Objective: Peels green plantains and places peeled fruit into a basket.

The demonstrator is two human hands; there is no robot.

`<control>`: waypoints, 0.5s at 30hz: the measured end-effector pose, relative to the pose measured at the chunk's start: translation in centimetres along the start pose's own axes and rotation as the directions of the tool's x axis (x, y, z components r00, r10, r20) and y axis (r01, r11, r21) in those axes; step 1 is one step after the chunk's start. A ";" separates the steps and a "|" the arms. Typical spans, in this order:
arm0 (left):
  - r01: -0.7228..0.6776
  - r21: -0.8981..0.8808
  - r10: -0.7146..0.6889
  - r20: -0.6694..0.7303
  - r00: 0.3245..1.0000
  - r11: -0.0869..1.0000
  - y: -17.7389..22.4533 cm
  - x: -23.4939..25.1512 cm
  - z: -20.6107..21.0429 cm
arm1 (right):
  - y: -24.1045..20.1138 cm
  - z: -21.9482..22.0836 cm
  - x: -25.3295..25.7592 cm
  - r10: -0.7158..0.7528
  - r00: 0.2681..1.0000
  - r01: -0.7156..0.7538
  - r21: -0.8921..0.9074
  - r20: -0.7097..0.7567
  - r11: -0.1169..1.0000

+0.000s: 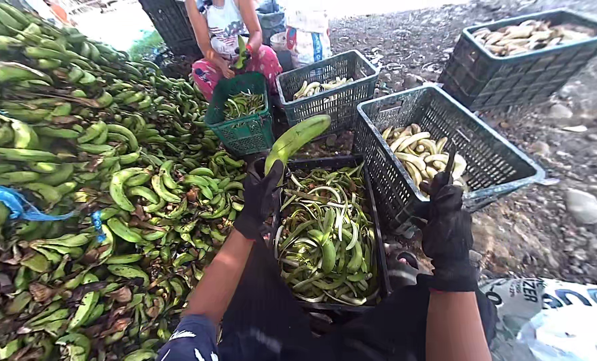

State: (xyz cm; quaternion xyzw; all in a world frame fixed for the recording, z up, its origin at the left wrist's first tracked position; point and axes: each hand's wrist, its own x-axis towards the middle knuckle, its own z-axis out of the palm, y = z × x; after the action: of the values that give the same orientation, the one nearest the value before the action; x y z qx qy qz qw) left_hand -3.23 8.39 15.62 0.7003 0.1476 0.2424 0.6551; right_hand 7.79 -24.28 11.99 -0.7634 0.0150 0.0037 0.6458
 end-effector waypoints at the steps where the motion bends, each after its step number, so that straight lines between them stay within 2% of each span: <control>1: 0.012 0.001 -0.012 0.035 0.999 1.000 -0.4 0.9 0.0 | 0.3 0.4 0.1 -0.053 0.996 0.057 -0.068 0.066 0.996; 3: 0.045 -0.069 -0.039 0.094 0.995 0.997 -1.9 4.2 0.6 | 0.7 1.6 -0.1 -0.145 0.960 0.199 -0.217 0.240 0.956; 4: 0.115 -0.143 -0.099 0.115 0.988 0.983 -3.0 5.8 1.1 | 0.6 2.6 -0.5 -0.143 0.941 0.229 -0.265 0.306 0.937; 6: 0.287 -0.314 -0.262 0.121 0.957 0.905 -4.9 6.9 2.4 | 0.9 5.1 -1.4 -0.054 0.932 0.177 -0.321 0.358 0.930; 7: 0.329 -0.360 -0.304 0.125 0.944 0.873 -5.5 6.3 3.1 | 1.0 6.3 -1.6 -0.030 0.923 0.171 -0.338 0.384 0.925; 10: 0.310 -0.341 -0.249 0.213 0.945 0.887 -7.8 3.5 3.0 | 2.0 9.3 -1.6 -0.056 0.876 0.303 -0.456 0.479 0.837; 12: 0.251 -0.427 -0.176 0.208 0.962 0.869 -8.9 4.1 3.7 | 2.7 10.5 -1.5 -0.055 0.862 0.339 -0.493 0.504 0.801; 15: 0.232 -0.401 -0.170 0.183 0.968 0.886 -8.6 3.9 4.2 | 3.3 11.3 -1.7 -0.094 0.850 0.387 -0.494 0.518 0.779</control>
State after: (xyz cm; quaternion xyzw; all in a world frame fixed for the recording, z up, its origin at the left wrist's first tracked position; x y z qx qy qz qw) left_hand 3.19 7.74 7.54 0.5395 0.1165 0.1484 0.8206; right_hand 6.12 -13.61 6.91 -0.8945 -0.2431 0.1058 0.3599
